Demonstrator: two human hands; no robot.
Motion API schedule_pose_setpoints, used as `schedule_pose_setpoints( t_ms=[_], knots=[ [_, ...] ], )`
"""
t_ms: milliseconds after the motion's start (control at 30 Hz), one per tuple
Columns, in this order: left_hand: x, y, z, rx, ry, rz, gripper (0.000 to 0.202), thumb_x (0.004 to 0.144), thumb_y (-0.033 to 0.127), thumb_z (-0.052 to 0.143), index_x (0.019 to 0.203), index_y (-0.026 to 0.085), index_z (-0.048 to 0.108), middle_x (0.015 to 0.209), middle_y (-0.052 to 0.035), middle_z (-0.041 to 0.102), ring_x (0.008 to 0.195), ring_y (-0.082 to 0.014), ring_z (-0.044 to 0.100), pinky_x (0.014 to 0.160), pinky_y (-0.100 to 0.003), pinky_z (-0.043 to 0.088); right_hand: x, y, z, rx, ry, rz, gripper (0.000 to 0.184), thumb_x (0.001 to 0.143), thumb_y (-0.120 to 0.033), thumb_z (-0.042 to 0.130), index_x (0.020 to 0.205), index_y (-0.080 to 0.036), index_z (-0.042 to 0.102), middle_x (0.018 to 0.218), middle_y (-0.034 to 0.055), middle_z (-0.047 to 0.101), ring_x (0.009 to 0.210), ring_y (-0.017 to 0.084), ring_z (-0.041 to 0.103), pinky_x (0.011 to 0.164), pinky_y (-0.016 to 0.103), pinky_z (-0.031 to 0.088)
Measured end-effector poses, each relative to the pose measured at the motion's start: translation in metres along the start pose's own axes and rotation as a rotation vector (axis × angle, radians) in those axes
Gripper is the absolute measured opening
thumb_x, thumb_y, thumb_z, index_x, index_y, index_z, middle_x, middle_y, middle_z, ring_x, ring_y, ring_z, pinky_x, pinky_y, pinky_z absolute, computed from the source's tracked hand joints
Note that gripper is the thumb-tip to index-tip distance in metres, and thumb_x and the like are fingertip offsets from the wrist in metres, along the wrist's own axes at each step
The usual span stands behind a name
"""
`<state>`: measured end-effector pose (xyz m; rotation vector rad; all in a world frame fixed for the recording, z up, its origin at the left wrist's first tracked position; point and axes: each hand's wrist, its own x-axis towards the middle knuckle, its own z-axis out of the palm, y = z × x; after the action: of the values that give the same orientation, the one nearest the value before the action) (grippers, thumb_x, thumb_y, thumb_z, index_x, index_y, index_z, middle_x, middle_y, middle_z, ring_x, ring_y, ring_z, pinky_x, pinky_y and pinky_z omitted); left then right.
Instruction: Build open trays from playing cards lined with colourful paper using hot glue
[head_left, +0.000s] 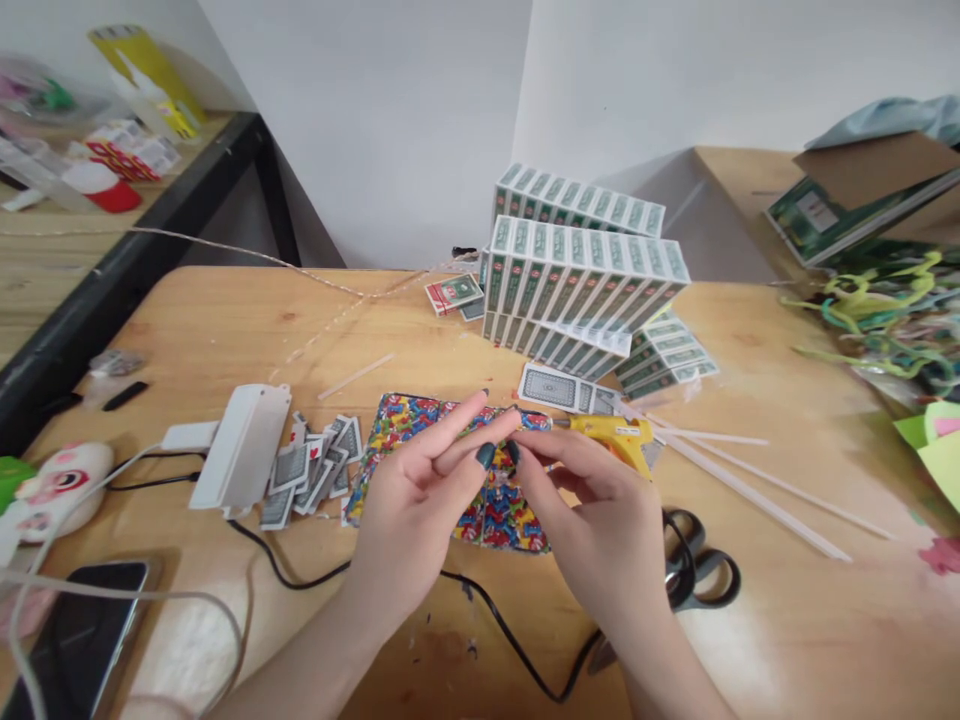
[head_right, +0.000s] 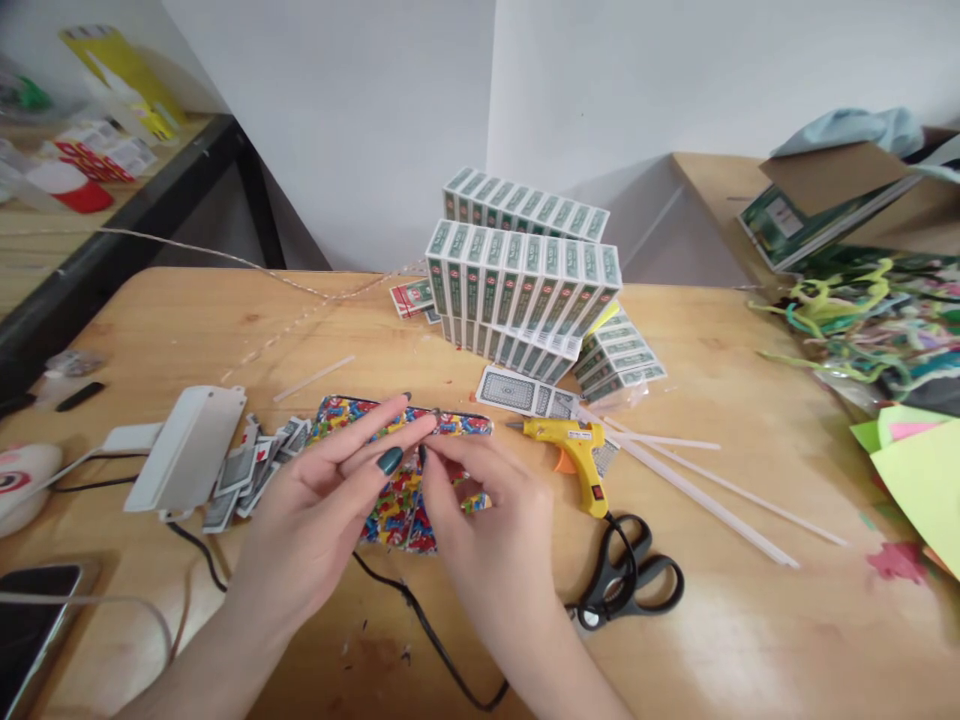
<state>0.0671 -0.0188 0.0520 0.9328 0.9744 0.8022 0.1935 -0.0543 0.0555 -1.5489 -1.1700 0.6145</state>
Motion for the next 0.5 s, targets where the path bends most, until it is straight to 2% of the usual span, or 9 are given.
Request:
schedule_pose_setpoints(
  t_ms=[133,333,500],
  knots=[
    [-0.0055,0.0009,0.0046,0.190,0.057,0.085,0.048,0.085,0.023,0.056,0.132,0.025,0.048,0.121,-0.0034,0.064,0.120,-0.0210,0.055,0.097,-0.034,0.050,-0.0001,-0.0008,-0.0003,-0.063,-0.009,-0.029,0.018,0.078,-0.012,0.057,0.083,-0.020,0.071,0.079,0.0017,0.073,0.063,0.012,0.066,0.051,0.019,0.055],
    [-0.0105,-0.0035,0.0084,0.438,0.065,0.307,0.049,0.089,0.017,0.047,0.136,0.024,0.042,0.123,-0.0010,0.063,0.118,-0.0148,0.056,0.105,-0.030,0.044,0.0003,-0.0049,0.0000,-0.221,0.004,-0.154,0.013,0.077,-0.008,0.055,0.074,-0.016,0.065,0.063,-0.0006,0.064,0.053,0.008,0.056,0.053,0.019,0.049],
    [-0.0097,-0.0062,0.0080,0.492,0.059,0.327,0.048,0.089,0.016,0.047,0.136,0.023,0.042,0.122,-0.0007,0.063,0.116,-0.0130,0.057,0.103,-0.026,0.045,0.0011,-0.0057,-0.0001,-0.258,0.023,-0.228,0.011,0.075,-0.007,0.054,0.071,-0.013,0.062,0.063,0.0015,0.059,0.057,0.008,0.055,0.057,0.020,0.047]
  ],
)
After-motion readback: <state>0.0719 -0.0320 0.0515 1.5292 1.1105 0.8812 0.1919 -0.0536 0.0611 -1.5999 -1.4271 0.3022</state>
